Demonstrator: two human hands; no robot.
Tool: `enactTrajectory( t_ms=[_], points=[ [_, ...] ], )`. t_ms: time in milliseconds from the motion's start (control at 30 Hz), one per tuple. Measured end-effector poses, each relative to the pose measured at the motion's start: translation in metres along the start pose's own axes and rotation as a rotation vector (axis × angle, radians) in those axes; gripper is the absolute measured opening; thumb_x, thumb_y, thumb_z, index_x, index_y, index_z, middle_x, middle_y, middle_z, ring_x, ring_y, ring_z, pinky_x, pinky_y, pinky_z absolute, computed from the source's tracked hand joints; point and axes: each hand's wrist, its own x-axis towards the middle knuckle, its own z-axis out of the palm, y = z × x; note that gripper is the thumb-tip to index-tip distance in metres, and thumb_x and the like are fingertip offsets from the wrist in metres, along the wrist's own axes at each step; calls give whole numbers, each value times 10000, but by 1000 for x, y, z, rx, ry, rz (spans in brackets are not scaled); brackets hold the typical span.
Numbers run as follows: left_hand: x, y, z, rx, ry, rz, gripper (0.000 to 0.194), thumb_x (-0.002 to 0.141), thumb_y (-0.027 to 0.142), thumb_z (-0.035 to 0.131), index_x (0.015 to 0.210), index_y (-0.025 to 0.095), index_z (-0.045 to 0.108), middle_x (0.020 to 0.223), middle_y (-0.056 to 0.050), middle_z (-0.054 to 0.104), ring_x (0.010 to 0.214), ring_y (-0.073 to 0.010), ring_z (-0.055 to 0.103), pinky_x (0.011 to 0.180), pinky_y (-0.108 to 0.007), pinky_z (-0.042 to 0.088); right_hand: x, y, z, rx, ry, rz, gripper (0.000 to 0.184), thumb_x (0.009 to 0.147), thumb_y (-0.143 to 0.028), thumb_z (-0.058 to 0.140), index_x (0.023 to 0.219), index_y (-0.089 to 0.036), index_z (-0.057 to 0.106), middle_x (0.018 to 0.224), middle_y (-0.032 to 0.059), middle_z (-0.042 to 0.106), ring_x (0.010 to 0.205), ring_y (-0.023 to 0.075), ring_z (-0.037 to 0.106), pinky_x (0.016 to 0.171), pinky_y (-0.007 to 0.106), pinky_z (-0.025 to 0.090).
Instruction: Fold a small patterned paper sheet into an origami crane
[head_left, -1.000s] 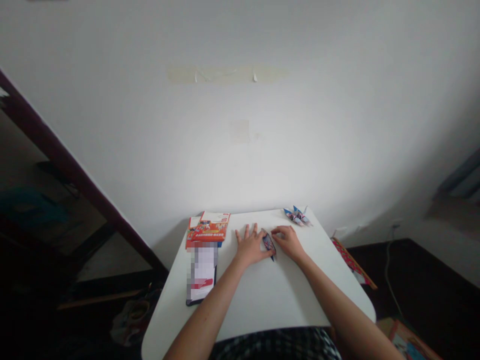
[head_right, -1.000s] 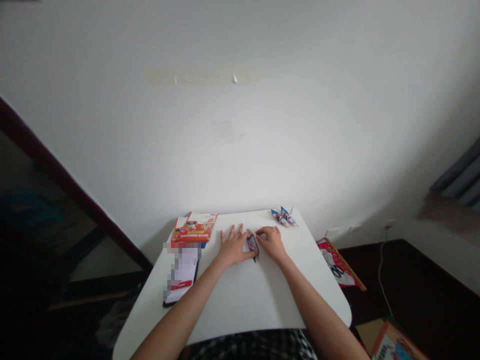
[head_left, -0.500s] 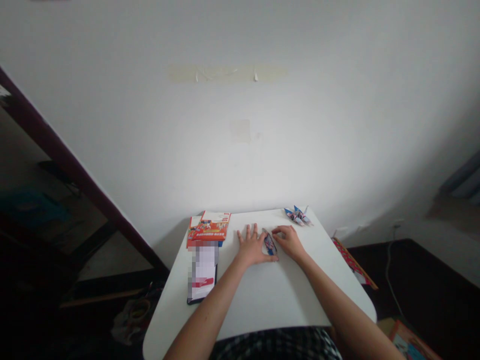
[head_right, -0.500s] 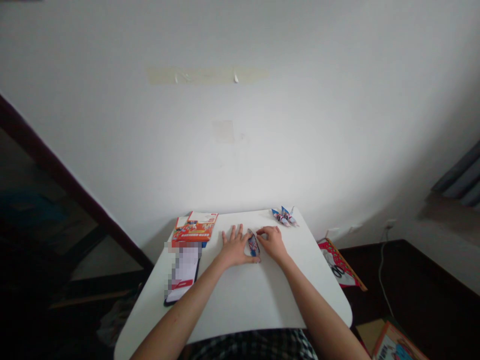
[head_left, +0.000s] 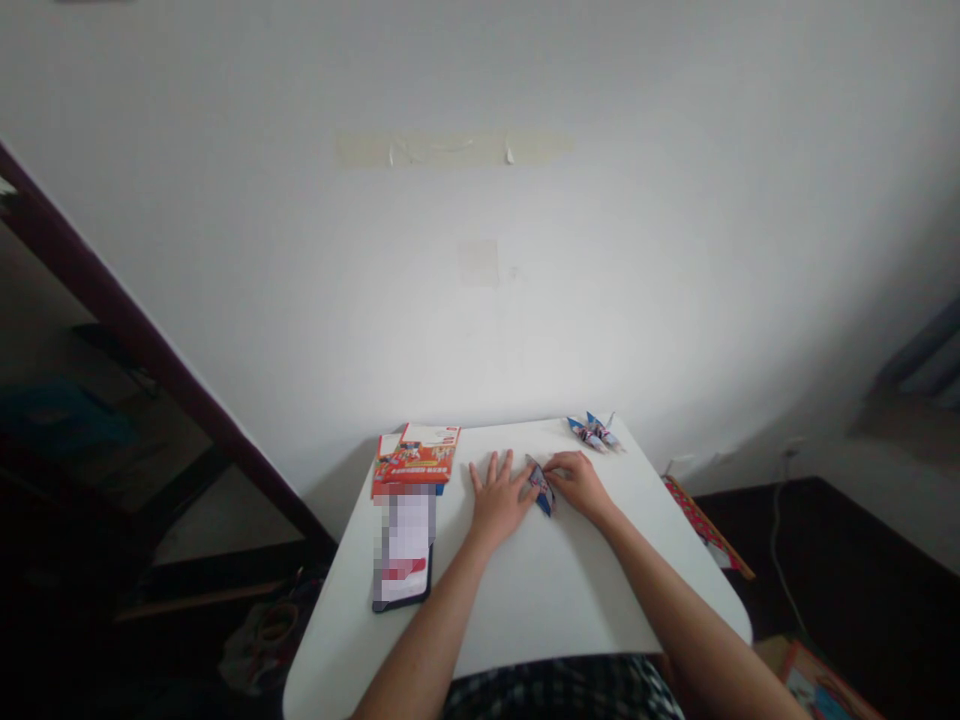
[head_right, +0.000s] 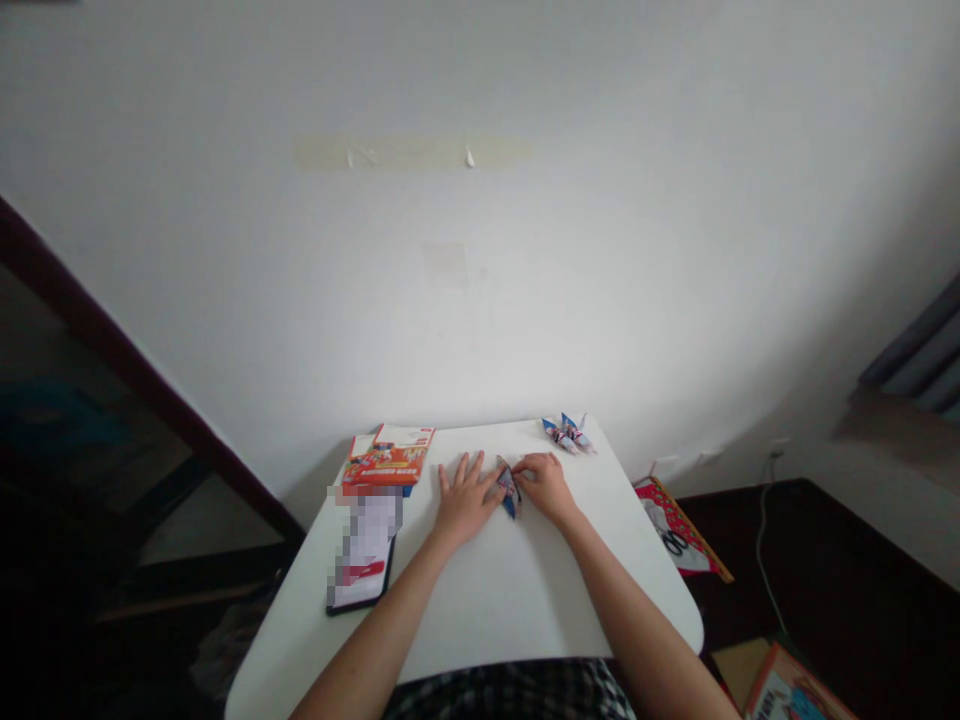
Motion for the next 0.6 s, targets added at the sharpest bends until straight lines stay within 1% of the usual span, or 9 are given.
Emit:
enactTrajectory(
  t_ms=[67, 167, 233, 333, 400, 467, 533, 600],
  points=[
    [0, 0, 0, 1, 35, -48, 524, 934, 665, 406, 1400, 460, 529, 1655, 1, 343, 1555, -343, 190, 1201, -737, -7, 0, 1, 0, -10, -9, -29, 169, 841, -318, 645, 878, -252, 796, 989, 56, 778, 1077, 258, 669, 1039, 411, 418],
    [-1, -1, 0, 21, 108, -131, 513, 894, 667, 503, 1280, 353, 629, 1614, -56, 413, 1530, -367, 235, 1194, -753, 49, -1, 2, 1, -43, -23, -65, 155, 837, -358, 688, 875, -265, 806, 990, 56, 772, 1074, 254, 660, 1046, 407, 406],
    [0, -1, 0, 31, 140, -171, 508, 880, 666, 534, 1225, 312, 651, 1596, -83, 433, 1515, -380, 260, 1187, -761, 81, -2, 3, 2, -77, -35, -91, 168, 832, -402, 712, 913, -291, 809, 1029, 51, 763, 1076, 249, 651, 1060, 415, 392],
    [1, -2, -2, 24, 155, -195, 509, 870, 667, 554, 1199, 293, 659, 1577, -97, 454, 1497, -388, 285, 1179, -769, 110, -4, 4, 3, -129, -41, -120, 197, 829, -426, 726, 982, -325, 801, 1078, 48, 747, 1090, 250, 635, 1071, 432, 377],
    [1, -3, -5, 6, 161, -191, 452, 881, 640, 562, 1147, 293, 680, 1563, -86, 474, 1486, -380, 303, 1176, -766, 134, -4, 5, 4, -151, -37, -125, 187, 847, -392, 710, 995, -321, 798, 1085, 53, 738, 1083, 248, 627, 1053, 426, 390],
    [1, -4, -8, -17, 169, -179, 331, 911, 564, 564, 1042, 298, 710, 1547, -48, 498, 1472, -362, 326, 1175, -758, 154, -4, 7, 5, -171, -16, -107, 181, 867, -337, 679, 1001, -301, 797, 1082, 65, 728, 1071, 251, 618, 1020, 413, 415],
    [0, -7, -11, -40, 172, -166, 231, 927, 474, 579, 933, 298, 728, 1525, -7, 524, 1458, -345, 347, 1175, -747, 166, -3, 7, 5, -202, 24, -71, 207, 871, -279, 656, 1028, -277, 792, 1083, 83, 715, 1075, 263, 601, 994, 410, 435],
    [-1, -9, -14, -62, 172, -153, 175, 912, 422, 616, 880, 304, 741, 1507, 14, 540, 1447, -339, 356, 1177, -735, 171, -3, 4, 5, -247, 69, -43, 238, 872, -230, 634, 1052, -266, 786, 1095, 98, 701, 1094, 278, 576, 996, 426, 434]
  ],
)
